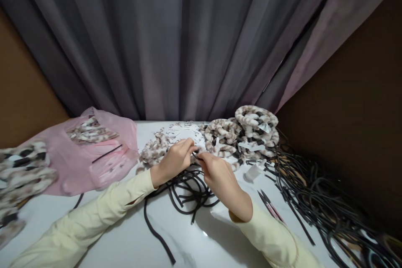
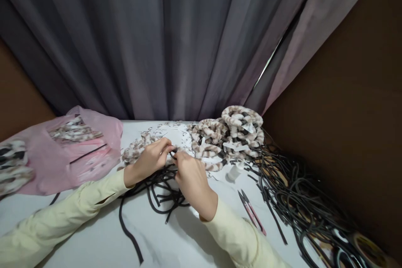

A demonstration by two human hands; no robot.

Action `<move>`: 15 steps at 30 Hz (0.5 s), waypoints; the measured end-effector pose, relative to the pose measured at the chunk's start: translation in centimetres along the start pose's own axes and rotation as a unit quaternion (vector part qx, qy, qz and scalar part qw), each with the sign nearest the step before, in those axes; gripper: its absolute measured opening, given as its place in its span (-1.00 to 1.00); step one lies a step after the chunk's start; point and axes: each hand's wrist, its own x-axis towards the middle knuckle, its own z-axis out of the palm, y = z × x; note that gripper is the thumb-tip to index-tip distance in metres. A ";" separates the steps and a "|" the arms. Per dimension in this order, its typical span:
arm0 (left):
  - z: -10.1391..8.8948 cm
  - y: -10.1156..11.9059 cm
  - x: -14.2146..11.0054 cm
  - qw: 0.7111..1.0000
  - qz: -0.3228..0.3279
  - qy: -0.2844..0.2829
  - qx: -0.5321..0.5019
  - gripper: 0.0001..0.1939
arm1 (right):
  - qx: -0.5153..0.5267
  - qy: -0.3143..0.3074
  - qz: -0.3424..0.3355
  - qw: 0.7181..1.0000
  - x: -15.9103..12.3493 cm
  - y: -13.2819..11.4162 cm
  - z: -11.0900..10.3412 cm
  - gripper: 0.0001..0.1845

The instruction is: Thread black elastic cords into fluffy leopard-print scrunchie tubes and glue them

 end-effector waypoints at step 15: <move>-1.8 2.1 0.2 0.985 -0.037 -0.065 -0.155 -0.82 | 0.075 0.108 -0.026 0.991 1.6 2.5 -1.2 -0.76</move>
